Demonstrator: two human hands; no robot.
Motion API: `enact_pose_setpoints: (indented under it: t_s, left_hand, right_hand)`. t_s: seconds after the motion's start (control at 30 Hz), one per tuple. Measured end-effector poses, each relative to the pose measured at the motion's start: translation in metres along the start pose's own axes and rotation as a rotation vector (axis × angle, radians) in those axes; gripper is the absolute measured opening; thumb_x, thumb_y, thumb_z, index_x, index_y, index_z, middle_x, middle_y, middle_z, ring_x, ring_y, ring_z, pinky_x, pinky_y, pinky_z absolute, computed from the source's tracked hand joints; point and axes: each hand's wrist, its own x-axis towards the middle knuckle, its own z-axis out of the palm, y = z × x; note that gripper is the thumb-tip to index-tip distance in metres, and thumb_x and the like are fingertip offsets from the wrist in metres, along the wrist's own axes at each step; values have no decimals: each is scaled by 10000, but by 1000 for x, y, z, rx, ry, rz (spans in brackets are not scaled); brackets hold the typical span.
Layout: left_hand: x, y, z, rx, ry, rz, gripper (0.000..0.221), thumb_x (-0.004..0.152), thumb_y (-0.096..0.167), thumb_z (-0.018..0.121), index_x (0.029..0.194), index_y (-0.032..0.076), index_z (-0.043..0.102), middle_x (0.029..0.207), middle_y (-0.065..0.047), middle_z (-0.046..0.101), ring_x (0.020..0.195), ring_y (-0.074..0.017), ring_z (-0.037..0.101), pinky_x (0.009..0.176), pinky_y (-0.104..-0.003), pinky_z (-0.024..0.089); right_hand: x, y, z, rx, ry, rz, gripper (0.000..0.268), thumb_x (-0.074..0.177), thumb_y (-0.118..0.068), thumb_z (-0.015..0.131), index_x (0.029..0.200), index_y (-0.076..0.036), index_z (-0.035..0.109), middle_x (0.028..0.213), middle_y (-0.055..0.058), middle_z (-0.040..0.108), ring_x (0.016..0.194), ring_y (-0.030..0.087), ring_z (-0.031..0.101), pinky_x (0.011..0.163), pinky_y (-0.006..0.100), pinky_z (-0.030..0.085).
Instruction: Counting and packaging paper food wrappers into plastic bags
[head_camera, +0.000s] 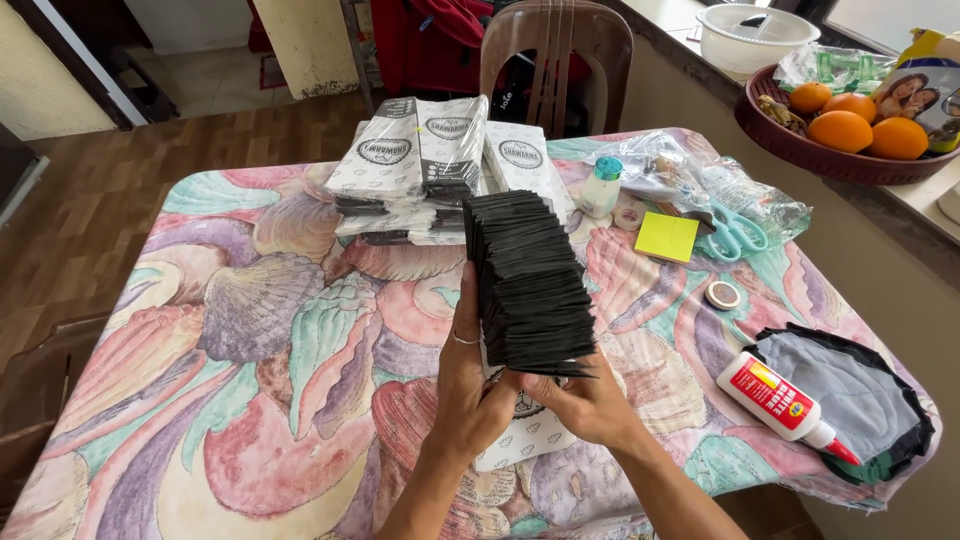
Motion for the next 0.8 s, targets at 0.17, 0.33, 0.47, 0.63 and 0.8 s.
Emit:
enact_pose_setpoints:
  t_s: [0.17, 0.33, 0.47, 0.63, 0.8]
  left_hand:
    - [-7, -17, 2, -17, 0, 88, 989, 1001, 128, 637, 1622, 143, -132, 1413, -151, 609, 1192, -304, 677, 1075, -480, 520]
    - [-10, -26, 2, 120, 41, 130, 848, 974, 171, 706, 1638, 162, 178, 1188, -107, 521, 1023, -234, 567, 845, -393, 527]
    - [-11, -24, 6, 128, 67, 165, 777, 1009, 145, 657, 1632, 152, 193, 1307, -162, 562, 1083, -252, 579, 895, -418, 563]
    - [-1, 13, 10, -94, 69, -206, 1029, 944, 87, 644, 1620, 70, -132, 901, -50, 526, 690, -141, 583, 605, -305, 526]
    - [-8, 8, -8, -141, -117, -309, 597, 898, 174, 687, 1362, 65, 325, 1319, -152, 486, 1181, -253, 568, 1019, -387, 493]
  right_hand:
    - [6, -9, 6, 150, 130, -89, 1140, 944, -357, 698, 1589, -182, -225, 1735, 190, 52, 1579, 337, 207, 1278, 520, 204]
    - [8, -9, 2, 137, 42, -21, 313, 980, -385, 674, 1099, -95, 685, 1087, 41, 701, 1026, 212, 667, 909, 359, 565]
    - [15, -14, 5, 99, 184, -127, 1163, 846, -302, 778, 1622, -70, -57, 1732, 187, 26, 1576, 328, 215, 1312, 505, 192]
    - [13, 2, 7, 405, 419, 146, 129, 741, 4, 860, 798, 46, 753, 822, 108, 762, 722, 173, 697, 616, 295, 605]
    - [6, -4, 2, 508, 562, 175, 212, 682, 118, 836, 863, 42, 756, 849, 129, 774, 694, 185, 703, 595, 291, 595]
